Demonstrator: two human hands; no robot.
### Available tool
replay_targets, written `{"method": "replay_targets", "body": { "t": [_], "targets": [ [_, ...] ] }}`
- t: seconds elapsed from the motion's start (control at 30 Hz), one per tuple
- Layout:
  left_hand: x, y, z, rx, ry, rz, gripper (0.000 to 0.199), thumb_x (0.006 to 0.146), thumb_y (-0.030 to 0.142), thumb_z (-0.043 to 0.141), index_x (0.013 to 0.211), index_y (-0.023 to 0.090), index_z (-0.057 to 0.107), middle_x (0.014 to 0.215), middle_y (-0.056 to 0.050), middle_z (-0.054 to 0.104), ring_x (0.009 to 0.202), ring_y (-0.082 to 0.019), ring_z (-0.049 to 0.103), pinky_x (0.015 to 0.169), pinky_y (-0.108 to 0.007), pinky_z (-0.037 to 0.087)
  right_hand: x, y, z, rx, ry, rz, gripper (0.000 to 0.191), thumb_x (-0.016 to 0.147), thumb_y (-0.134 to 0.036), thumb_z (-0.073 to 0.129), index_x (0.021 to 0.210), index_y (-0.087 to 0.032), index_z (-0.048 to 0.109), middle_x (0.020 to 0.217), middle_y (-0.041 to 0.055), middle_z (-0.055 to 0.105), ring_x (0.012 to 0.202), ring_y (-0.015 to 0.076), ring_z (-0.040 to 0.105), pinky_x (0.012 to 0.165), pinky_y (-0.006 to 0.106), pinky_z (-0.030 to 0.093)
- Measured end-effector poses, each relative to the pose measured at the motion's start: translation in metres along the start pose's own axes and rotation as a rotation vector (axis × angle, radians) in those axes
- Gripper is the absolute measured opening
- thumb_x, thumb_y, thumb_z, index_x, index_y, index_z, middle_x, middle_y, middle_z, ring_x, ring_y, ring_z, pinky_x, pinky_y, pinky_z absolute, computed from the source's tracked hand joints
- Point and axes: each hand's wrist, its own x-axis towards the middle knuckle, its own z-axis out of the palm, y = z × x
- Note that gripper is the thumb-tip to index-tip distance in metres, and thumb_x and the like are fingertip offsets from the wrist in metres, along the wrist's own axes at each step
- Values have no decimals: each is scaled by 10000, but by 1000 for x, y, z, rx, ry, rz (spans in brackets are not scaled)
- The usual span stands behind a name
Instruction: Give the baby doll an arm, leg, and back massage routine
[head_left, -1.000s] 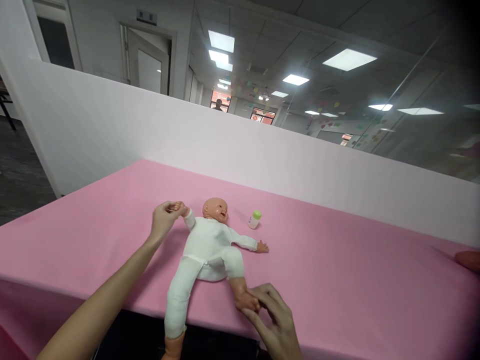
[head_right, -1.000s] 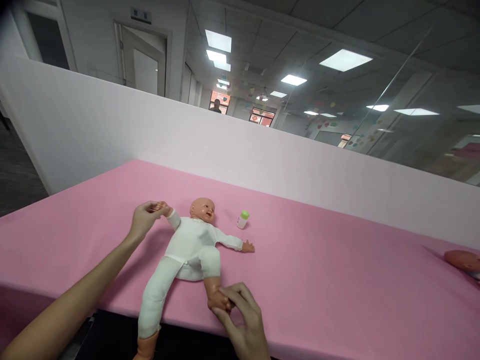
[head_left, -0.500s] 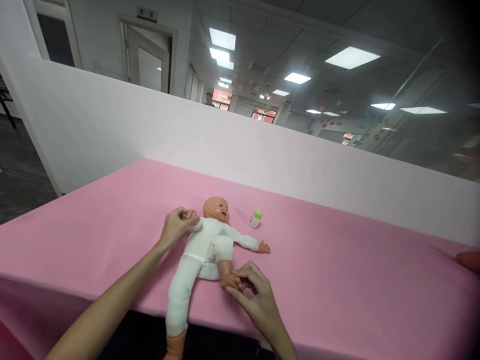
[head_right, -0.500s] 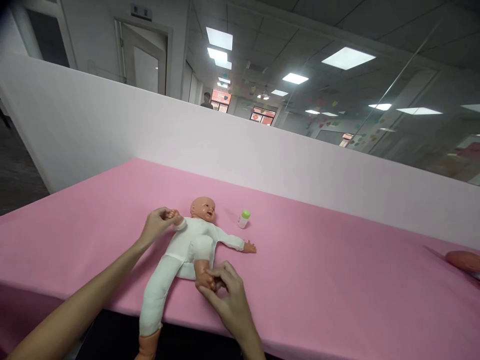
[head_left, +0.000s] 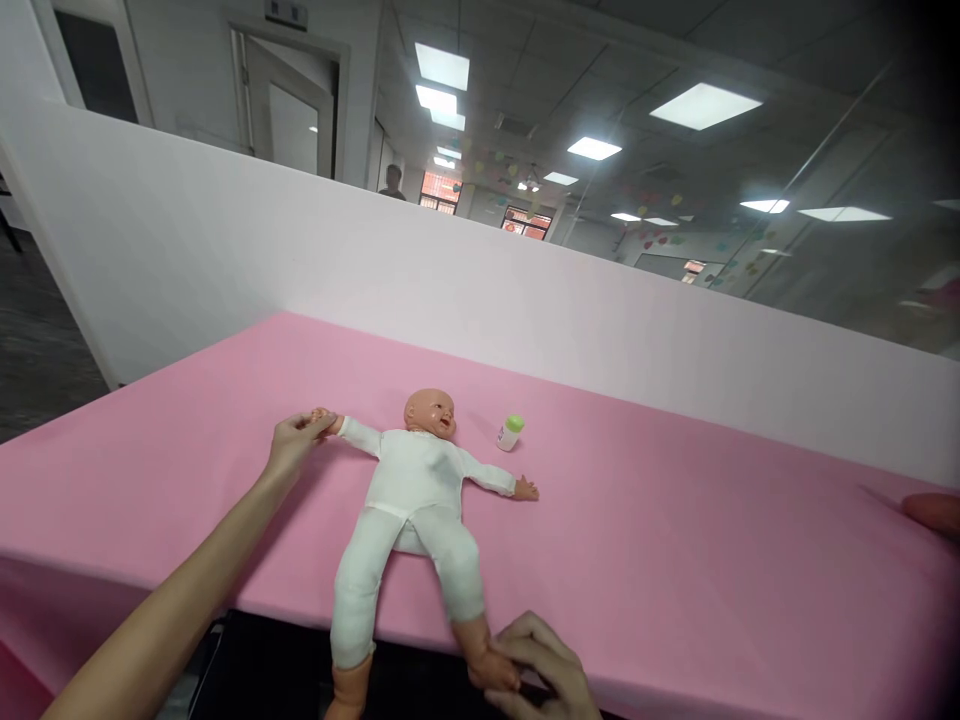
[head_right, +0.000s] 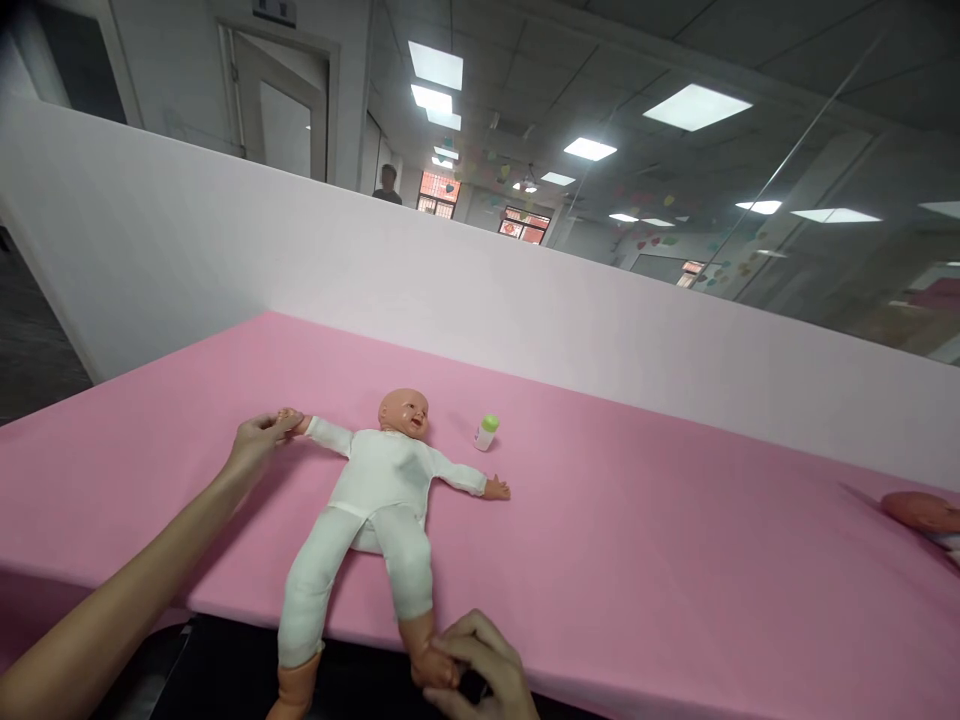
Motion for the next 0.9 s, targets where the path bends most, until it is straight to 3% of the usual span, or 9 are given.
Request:
{"method": "replay_targets", "body": {
  "t": [0.17, 0.3, 0.43, 0.53, 0.63, 0.77, 0.9],
  "targets": [
    [-27, 31, 51, 141, -134, 241, 310, 684, 436, 856, 727, 188, 675, 746, -18, 684, 717, -185, 631, 659, -292, 488, 44, -28, -1, -72, 229, -45, 217, 884, -379, 813, 1068, -264, 810, 843, 54, 657, 740, 198, 656, 677, 288, 578],
    [-51, 31, 88, 379, -257, 346, 202, 699, 364, 815, 733, 194, 710, 730, -18, 718, 683, -189, 640, 619, -284, 433, 84, -25, 20, -93, 213, 11, 222, 903, -402, 792, 1058, -246, 814, 849, 40, 624, 751, 189, 633, 695, 295, 563],
    [-63, 20, 103, 506, -319, 387, 176, 721, 345, 783, 690, 203, 685, 690, -15, 720, 657, -189, 639, 626, -289, 415, 116, -12, 45, -63, 211, 9, 272, 913, -444, 767, 1068, -223, 809, 860, 40, 617, 776, 193, 623, 697, 305, 549],
    [-59, 16, 97, 493, -317, 384, 224, 737, 391, 787, 697, 201, 674, 688, -14, 708, 662, -191, 632, 612, -288, 408, 122, -13, 48, -41, 226, 4, 290, 897, -457, 778, 1052, -214, 806, 856, 38, 613, 764, 188, 609, 683, 298, 538],
    [-45, 17, 77, 381, -297, 327, 276, 706, 426, 823, 738, 190, 684, 707, -15, 694, 673, -190, 628, 609, -281, 431, 107, -28, 27, -40, 168, 19, 277, 871, -451, 806, 1016, -215, 800, 829, 28, 600, 719, 176, 589, 652, 283, 519],
    [-18, 17, 36, 172, -180, 198, 381, 672, 503, 860, 724, 179, 667, 744, -29, 685, 726, -203, 653, 661, -295, 502, 60, -45, -10, -17, 12, 32, 234, 833, -429, 848, 918, -227, 769, 807, 20, 592, 709, 170, 592, 634, 261, 495],
    [3, 4, -4, 49, -61, -4, 433, 589, 531, 907, 685, 161, 703, 685, -36, 669, 651, -178, 620, 619, -291, 494, 8, -25, -11, 49, -134, 179, 303, 818, -523, 844, 861, -238, 751, 802, 20, 600, 673, 163, 597, 604, 250, 495]
  ]
}}
